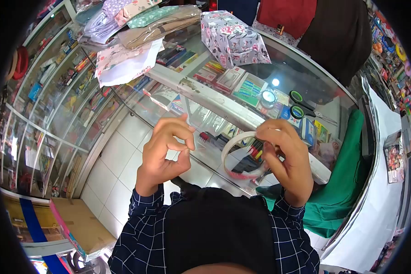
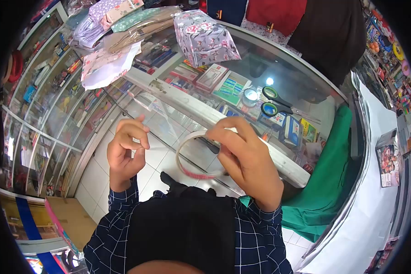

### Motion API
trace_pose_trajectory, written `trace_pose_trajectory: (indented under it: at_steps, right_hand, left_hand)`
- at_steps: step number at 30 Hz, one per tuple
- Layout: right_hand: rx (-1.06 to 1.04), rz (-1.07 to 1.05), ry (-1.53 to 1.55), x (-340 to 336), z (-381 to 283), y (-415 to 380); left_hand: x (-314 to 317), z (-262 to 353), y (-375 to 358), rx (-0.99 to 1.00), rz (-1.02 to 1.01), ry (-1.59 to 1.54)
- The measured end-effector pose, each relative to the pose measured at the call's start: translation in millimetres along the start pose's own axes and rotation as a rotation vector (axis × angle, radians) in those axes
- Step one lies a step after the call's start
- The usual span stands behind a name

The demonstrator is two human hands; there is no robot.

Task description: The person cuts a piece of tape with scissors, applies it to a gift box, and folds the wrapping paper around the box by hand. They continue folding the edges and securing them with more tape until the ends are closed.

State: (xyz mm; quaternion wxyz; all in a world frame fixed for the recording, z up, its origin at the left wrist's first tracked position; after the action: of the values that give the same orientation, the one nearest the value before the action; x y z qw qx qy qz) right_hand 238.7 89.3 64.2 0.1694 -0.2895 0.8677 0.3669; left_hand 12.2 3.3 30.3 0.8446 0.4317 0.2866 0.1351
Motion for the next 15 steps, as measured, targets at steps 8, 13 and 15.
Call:
trace_pose_trajectory:
  at_steps: [8, 13, 15]
  right_hand:
    - [0.272, 0.101, 0.127, -4, 0, -4]
    - [0.127, 0.033, -0.011, -5, 0, 0]
    - [0.1, -0.019, -0.098, -5, 1, 2]
  left_hand:
    - [7, -10, -3, -0.209, 0.131, -0.369]
    - [13, -12, -2, -0.223, 0.204, -0.293]
    - [14, -22, -3, -0.177, 0.231, -0.13]
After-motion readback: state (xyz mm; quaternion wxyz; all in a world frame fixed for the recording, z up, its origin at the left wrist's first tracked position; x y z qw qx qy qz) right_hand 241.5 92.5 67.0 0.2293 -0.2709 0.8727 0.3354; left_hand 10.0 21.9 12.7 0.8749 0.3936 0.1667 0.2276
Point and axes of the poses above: each hand's wrist, its own y-axis towards the middle knuckle, its own x-axis out of the palm, z = x × y, the point moved 2 cm from there along y, towards the middle knuckle, and after that the axes turned 2 degrees about y, right-handed, at the moved point
